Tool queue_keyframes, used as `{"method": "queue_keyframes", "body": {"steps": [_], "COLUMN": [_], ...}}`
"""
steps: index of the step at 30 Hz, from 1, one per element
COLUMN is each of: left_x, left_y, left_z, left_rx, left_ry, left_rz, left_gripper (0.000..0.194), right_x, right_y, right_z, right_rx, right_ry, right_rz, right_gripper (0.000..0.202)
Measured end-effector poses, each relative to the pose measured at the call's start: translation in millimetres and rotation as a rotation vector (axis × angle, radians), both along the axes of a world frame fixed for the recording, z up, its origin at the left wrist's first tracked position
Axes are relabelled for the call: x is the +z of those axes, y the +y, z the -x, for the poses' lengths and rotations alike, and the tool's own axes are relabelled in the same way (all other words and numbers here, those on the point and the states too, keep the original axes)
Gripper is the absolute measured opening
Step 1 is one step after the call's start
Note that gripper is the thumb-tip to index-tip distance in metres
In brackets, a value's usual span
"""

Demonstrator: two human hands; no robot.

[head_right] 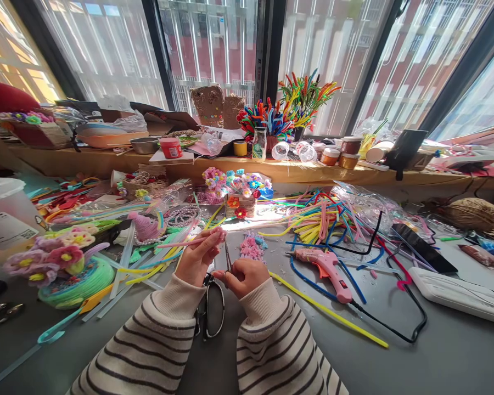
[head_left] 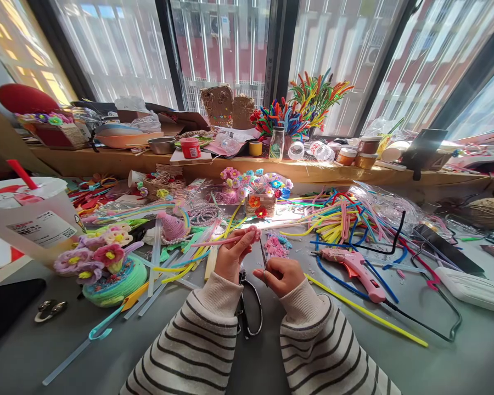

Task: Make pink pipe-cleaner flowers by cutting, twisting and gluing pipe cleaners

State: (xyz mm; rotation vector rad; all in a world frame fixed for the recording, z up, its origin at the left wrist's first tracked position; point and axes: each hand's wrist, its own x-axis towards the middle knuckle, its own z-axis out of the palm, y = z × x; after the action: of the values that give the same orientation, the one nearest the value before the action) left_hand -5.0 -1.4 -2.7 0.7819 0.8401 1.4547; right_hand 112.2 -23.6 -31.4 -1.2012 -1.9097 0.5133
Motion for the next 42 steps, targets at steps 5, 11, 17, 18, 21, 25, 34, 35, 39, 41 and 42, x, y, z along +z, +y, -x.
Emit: {"method": "queue_keyframes", "body": {"steps": [5,11,17,18,21,25,34,35,39,41,42], "left_x": [0.5,-0.5,-1.2,-1.3,-1.7,-2.9,-3.9,-4.4,-5.7,-5.0,-4.3], "left_y": [1,1,1,1,2,2,2,2,3,2,1], "left_z": [0,0,-1,-2,-3,-4,-3,-3,-3,-3,-3], "left_rx": [0.02,0.047,0.039,0.038,0.04,0.036,-0.021,-0.037,-0.078,-0.086,-0.09], "left_ry": [-0.017,-0.02,-0.018,-0.012,0.01,0.044,-0.078,-0.097,-0.123,-0.129,-0.131], "left_rz": [0.01,0.012,0.021,0.024,0.023,-0.002,-0.02,-0.011,0.007,0.024,0.038], "left_gripper": [0.017,0.02,0.023,0.023,0.022,0.019,0.013,0.013,0.013,0.014,0.015], "right_x": [-2.6,-2.8,-3.4,-3.5,-3.5,-3.2,-5.7,-5.9,-7.0,-7.7,-8.0], "right_y": [2,2,-2,-3,-3,-2,1,2,3,3,4], "right_z": [-2,0,9,11,15,16,17,17,18,20,21], "right_rx": [0.01,0.002,-0.02,-0.012,0.004,0.001,-0.026,-0.038,-0.055,-0.047,-0.037], "right_ry": [0.003,0.011,-0.041,-0.047,-0.058,-0.034,0.04,0.05,0.107,0.146,0.166], "right_rz": [-0.039,-0.028,0.042,0.051,0.079,0.1,0.102,0.097,0.102,0.106,0.105], "right_gripper": [0.041,0.042,0.051,0.054,0.059,0.061,0.059,0.059,0.057,0.056,0.057]}}
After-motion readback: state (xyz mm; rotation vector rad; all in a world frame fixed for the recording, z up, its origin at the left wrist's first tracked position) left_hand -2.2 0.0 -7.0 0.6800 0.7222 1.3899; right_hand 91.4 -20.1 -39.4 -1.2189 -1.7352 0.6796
